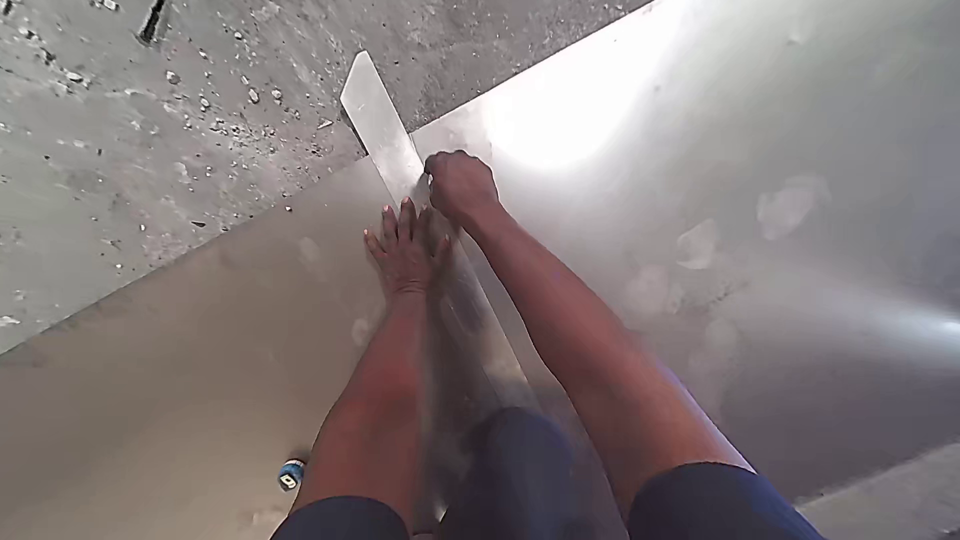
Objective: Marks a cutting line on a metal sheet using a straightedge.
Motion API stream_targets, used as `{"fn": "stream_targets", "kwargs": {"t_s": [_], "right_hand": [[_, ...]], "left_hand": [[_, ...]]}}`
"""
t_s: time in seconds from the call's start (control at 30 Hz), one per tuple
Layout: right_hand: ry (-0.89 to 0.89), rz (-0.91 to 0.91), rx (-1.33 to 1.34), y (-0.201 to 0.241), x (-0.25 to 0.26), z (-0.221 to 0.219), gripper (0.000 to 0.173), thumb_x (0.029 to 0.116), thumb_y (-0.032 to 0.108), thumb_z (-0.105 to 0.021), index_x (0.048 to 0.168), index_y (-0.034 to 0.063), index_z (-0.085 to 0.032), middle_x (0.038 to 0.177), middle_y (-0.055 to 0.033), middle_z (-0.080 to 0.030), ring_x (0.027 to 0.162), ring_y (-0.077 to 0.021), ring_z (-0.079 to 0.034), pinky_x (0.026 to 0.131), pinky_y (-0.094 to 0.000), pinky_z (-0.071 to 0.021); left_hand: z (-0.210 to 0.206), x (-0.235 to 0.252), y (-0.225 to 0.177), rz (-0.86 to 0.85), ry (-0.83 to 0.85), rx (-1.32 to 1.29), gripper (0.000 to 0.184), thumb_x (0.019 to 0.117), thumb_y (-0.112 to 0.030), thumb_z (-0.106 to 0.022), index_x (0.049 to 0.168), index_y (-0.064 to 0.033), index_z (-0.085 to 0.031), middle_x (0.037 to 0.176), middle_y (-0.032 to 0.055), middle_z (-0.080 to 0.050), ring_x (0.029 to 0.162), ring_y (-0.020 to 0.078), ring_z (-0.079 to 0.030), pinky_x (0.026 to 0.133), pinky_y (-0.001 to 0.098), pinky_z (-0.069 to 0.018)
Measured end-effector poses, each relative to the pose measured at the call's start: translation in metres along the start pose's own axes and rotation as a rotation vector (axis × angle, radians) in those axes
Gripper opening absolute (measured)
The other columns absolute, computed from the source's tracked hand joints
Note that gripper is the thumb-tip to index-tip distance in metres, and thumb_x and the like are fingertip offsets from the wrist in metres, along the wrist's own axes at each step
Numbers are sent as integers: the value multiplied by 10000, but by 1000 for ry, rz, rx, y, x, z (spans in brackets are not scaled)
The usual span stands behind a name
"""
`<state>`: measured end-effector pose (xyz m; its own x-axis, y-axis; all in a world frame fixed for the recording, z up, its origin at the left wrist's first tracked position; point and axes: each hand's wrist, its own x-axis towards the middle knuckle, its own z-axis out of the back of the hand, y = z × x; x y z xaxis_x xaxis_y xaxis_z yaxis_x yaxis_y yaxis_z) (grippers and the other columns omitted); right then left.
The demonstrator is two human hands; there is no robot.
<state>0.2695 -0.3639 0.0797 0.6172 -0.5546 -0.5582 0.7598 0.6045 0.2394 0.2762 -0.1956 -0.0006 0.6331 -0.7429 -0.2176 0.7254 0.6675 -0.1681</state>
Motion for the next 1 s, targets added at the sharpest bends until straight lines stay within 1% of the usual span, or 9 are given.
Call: {"fn": "stream_targets", "kwargs": {"t_s": [0.07,0.23,0.3,0.47,0.57,0.63,0.77,0.9,1.0], "right_hand": [[38,-5,23,-14,-32,-13,210,974,244,-590,1117,159,-719,1082,-154,-725,1003,-389,-705,724,-620,-557],[136,-79,71,-76,-160,-85,281,1063,306,-497,1258,263,-694,1036,-122,-748,975,-371,-718,769,-604,-572],[233,-167,70,-84,-201,-101,298,1053,288,-527,1299,253,-690,1065,-137,-750,998,-378,-718,790,-598,-573],[256,-217,96,-76,-210,-103,235,1035,229,-551,1152,119,-723,1096,-170,-733,1005,-392,-709,785,-608,-571],[259,-201,181,-81,-212,-87,340,1091,226,-429,1218,50,-691,1166,-214,-711,1102,-403,-688,895,-589,-552],[278,-199,202,-84,-225,-88,368,1095,240,-397,1255,73,-683,1179,-204,-717,1116,-393,-690,919,-587,-548],[342,-244,216,-99,-288,-106,335,1081,219,-449,1320,98,-650,1111,-205,-729,1044,-409,-706,856,-591,-554],[344,-263,257,-106,-301,-101,324,1080,205,-441,1187,39,-698,1132,-212,-722,1089,-395,-694,893,-581,-546],[374,-289,301,-109,-303,-99,355,1089,241,-418,1233,52,-682,1178,-211,-708,1128,-394,-677,916,-595,-533]], "left_hand": [[-4,-1,2,-13,-34,2,647,979,-719,-350,1549,-421,-425,1697,-85,-282,1592,285,-173,1210,723,-91],[-12,0,4,-50,-101,-16,631,982,-691,-385,1548,-414,-427,1694,-66,-292,1591,299,-169,1193,737,-92],[-14,-2,3,-48,-104,-11,635,981,-697,-381,1548,-415,-423,1696,-78,-285,1594,292,-161,1193,738,-95],[-8,-8,3,-47,-80,-3,660,981,-715,-367,1552,-388,-423,1697,-54,-284,1592,312,-156,1185,749,-107],[-1,-3,-5,-70,-87,-30,675,986,-702,-367,1551,-341,-443,1691,-8,-307,1589,335,-169,1186,758,-109],[-3,-6,-4,-62,-90,-46,689,976,-699,-365,1556,-335,-441,1694,3,-296,1593,325,-151,1194,745,-72],[-3,-7,-3,-66,-107,-20,740,957,-737,-319,1550,-319,-462,1681,28,-330,1582,348,-188,1186,745,-93],[3,-7,-9,-49,-115,-5,740,957,-735,-302,1542,-315,-477,1666,22,-363,1572,356,-225,1188,741,-112],[5,-10,-9,-41,-95,8,738,958,-736,-302,1552,-329,-461,1672,6,-354,1577,332,-223,1196,734,-106]]}}
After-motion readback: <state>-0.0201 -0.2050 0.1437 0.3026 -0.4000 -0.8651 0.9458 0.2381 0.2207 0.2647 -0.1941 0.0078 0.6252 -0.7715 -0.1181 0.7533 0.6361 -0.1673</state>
